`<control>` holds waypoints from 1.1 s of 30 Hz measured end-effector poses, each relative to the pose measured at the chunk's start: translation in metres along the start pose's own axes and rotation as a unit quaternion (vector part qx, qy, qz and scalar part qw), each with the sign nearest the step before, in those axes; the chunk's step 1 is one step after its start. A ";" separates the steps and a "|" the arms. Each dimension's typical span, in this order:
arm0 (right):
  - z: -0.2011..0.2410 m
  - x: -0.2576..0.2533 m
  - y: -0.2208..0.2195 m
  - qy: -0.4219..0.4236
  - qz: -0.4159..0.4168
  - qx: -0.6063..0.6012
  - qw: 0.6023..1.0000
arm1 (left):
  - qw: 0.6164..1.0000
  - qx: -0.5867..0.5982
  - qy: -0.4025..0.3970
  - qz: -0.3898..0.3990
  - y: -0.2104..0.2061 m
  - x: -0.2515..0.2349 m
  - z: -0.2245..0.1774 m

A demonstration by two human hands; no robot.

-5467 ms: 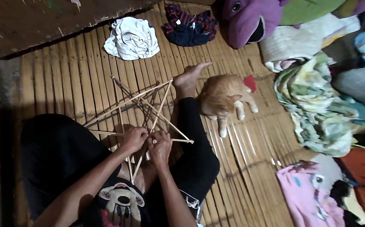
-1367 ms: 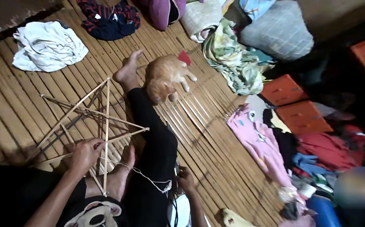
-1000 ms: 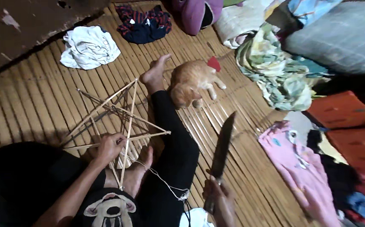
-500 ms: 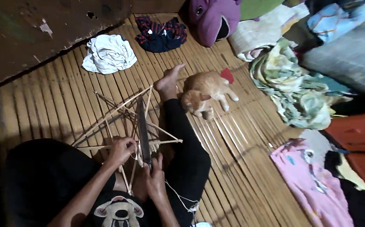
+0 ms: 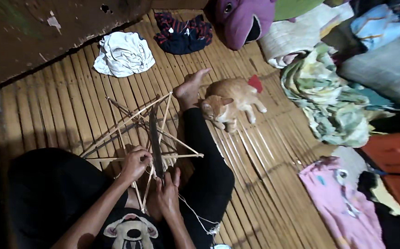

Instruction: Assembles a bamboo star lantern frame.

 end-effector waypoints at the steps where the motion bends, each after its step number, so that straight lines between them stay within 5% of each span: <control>1: 0.001 0.000 0.000 0.010 -0.005 0.008 1.000 | 1.000 0.000 -0.003 -0.004 0.000 0.000 0.001; 16: 0.015 -0.001 -0.001 0.053 -0.042 0.052 0.996 | 1.000 0.010 -0.010 0.001 -0.003 0.001 0.002; 21: 0.015 -0.024 -0.016 -0.008 0.032 0.066 0.997 | 1.000 0.013 -0.009 0.005 -0.002 0.002 0.004; 30: 0.020 -0.005 0.008 0.074 -0.078 -0.009 0.994 | 0.997 0.071 -0.010 -0.013 0.000 0.006 0.001; 33: 0.034 -0.004 0.047 0.075 -0.127 -0.062 0.987 | 0.993 0.108 -0.009 -0.039 0.008 0.009 0.002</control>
Point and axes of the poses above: each hand's wrist, its own x-axis away from the middle knuckle, its own y-axis out of the back of the hand, z = x × y, the point moved 8 cm from there along -x, towards the middle knuckle, and after that the axes turned 9 degrees about -x, right-handed, at the moved point
